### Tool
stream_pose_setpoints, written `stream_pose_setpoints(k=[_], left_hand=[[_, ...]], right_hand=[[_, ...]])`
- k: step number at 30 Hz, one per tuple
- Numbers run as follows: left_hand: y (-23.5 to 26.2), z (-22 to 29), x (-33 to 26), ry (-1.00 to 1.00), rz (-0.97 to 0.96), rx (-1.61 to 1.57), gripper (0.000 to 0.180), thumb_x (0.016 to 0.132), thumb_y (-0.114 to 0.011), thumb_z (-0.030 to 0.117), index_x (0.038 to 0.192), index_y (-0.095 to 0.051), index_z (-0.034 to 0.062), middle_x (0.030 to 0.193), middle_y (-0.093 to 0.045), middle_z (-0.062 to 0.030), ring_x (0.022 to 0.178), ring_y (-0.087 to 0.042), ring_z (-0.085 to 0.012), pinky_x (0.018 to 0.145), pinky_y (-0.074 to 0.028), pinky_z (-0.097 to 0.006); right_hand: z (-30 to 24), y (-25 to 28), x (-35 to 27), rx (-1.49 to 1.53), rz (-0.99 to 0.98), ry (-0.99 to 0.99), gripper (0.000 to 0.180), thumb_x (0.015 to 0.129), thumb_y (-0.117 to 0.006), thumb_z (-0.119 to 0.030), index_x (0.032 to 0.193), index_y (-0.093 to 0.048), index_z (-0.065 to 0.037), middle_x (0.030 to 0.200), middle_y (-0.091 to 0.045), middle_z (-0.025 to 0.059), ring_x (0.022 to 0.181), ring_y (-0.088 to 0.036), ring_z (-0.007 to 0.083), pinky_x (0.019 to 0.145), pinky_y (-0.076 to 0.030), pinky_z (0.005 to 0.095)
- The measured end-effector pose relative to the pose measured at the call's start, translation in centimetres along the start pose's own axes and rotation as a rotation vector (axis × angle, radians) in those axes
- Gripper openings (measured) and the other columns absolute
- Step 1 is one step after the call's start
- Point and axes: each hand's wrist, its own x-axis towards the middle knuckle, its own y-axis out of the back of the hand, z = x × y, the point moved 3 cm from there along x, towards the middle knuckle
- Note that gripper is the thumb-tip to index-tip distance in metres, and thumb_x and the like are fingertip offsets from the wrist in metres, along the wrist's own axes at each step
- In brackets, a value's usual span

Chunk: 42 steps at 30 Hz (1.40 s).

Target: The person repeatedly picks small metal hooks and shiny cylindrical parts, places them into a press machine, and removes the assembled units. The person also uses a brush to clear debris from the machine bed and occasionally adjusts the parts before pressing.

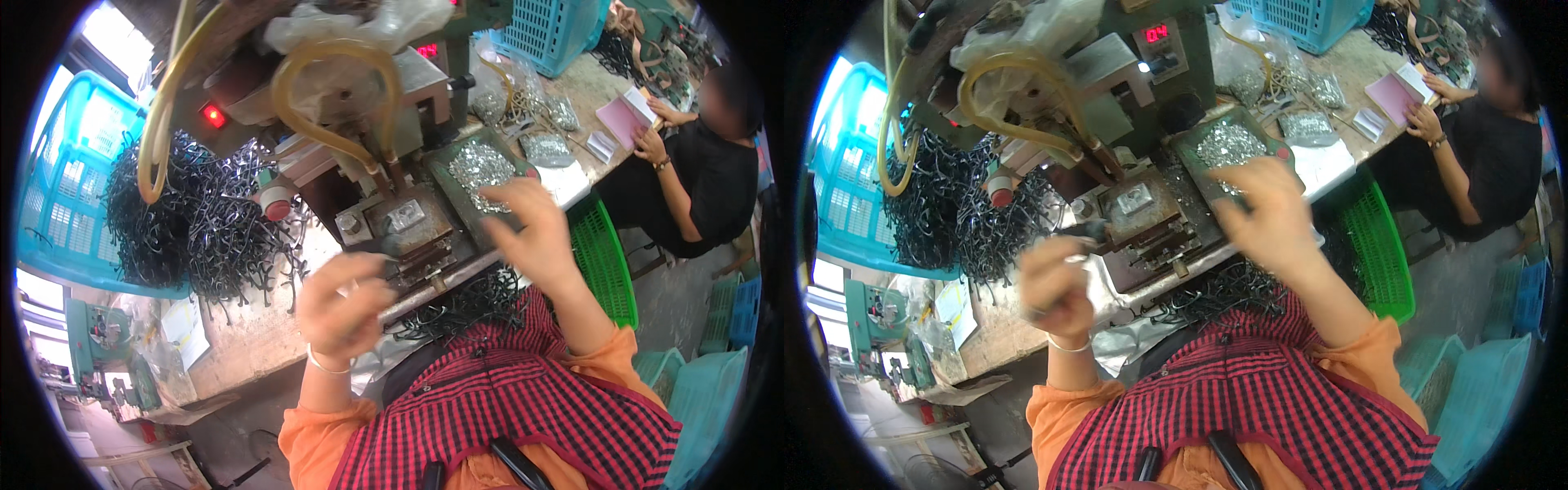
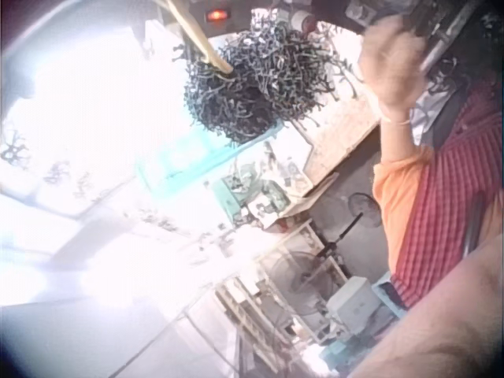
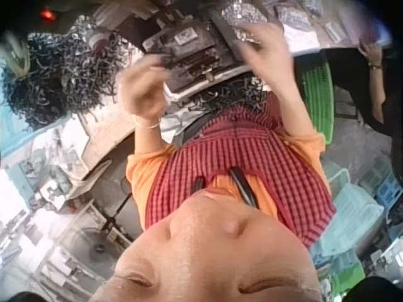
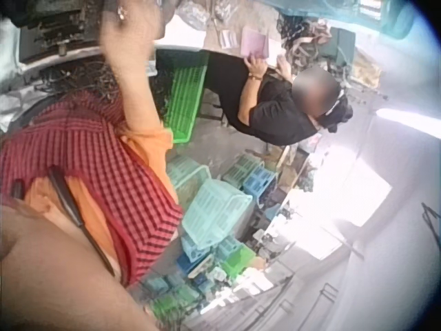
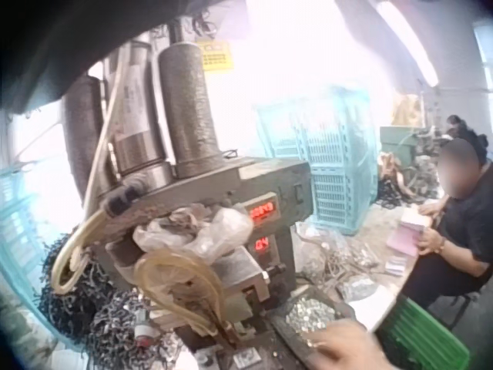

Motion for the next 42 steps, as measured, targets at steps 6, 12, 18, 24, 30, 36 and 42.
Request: stream_pose_setpoints(k=[6,12,18,24,30,36,42], left_hand=[[-3.8,1.2,0.8,-0.104,-0.318,0.197,0.03,0.067,-0.073,0.011,0.097,-0.069,0.0095,0.106,-0.069,-0.0082,0.075,-0.063,-0.024,0.061,-0.054,-0.033],[-4.1,1.1,1.2,-0.017,-0.381,0.183,0.025,0.073,-0.072,0.011,0.097,-0.069,0.0096,0.101,-0.068,-0.0061,0.075,-0.064,-0.0235,0.06,-0.052,-0.034],[-3.9,0.8,1.7,0.006,-0.339,0.1,0.03,0.065,-0.075,0.0,0.094,-0.07,0.0067,0.098,-0.073,-0.01,0.063,-0.063,-0.0244,0.053,-0.049,-0.033],[-4.5,1.4,-0.6,0.062,-0.191,0.069,0.029,0.074,-0.076,0.005,0.102,-0.07,0.0048,0.111,-0.071,-0.0116,0.074,-0.064,-0.0285,0.08,-0.057,-0.042],[3.9,1.6,-7.1,0.354,0.223,0.732,0.025,0.084,-0.076,0.0,0.108,-0.073,0.0004,0.107,-0.074,-0.0109,0.094,-0.068,-0.0267,0.091,-0.053,-0.04],[11.5,-9.0,-14.2,1.021,-0.03,0.805,0.008,0.088,-0.074,0.008,0.095,-0.077,0.0059,0.101,-0.068,-0.009,0.085,-0.068,-0.0231,0.073,-0.053,-0.034],[8.7,-12.5,-19.7,1.072,-0.182,0.98,0.011,0.082,-0.074,0.009,0.091,-0.068,0.0091,0.098,-0.064,-0.0125,0.089,-0.065,-0.0368,0.078,-0.052,-0.045]], right_hand=[[8.7,-2.7,-2.1,-0.386,0.173,0.009,0.019,0.076,-0.08,-0.012,0.091,-0.071,-0.004,0.091,-0.069,0.0112,0.091,-0.063,0.0326,0.081,-0.05,0.0442],[9.5,-3.6,1.5,-0.225,0.167,-0.107,0.011,0.078,-0.078,-0.011,0.087,-0.072,-0.009,0.089,-0.067,0.0072,0.092,-0.063,0.0305,0.078,-0.051,0.0444],[7.7,-6.5,2.0,-0.214,-0.073,0.286,0.023,0.076,-0.075,-0.011,0.097,-0.066,-0.008,0.118,-0.064,0.0139,0.114,-0.06,0.0356,0.09,-0.05,0.0478],[8.9,-6.8,4.5,-0.273,0.014,0.252,0.019,0.079,-0.069,-0.004,0.097,-0.064,-0.004,0.109,-0.068,0.0146,0.109,-0.065,0.0347,0.083,-0.052,0.047],[10.2,-5.8,1.7,0.114,0.133,-0.172,0.013,0.086,-0.073,-0.006,0.099,-0.073,-0.003,0.095,-0.075,0.0105,0.088,-0.073,0.0237,0.082,-0.055,0.0338],[6.4,-6.6,3.1,0.184,0.092,-0.071,0.017,0.088,-0.072,-0.005,0.104,-0.075,-0.003,0.097,-0.075,0.0115,0.09,-0.073,0.0239,0.084,-0.055,0.0337],[7.3,-5.2,1.6,0.108,0.097,-0.214,0.016,0.088,-0.072,-0.006,0.103,-0.075,-0.002,0.099,-0.075,0.0124,0.094,-0.072,0.0259,0.086,-0.054,0.034]])
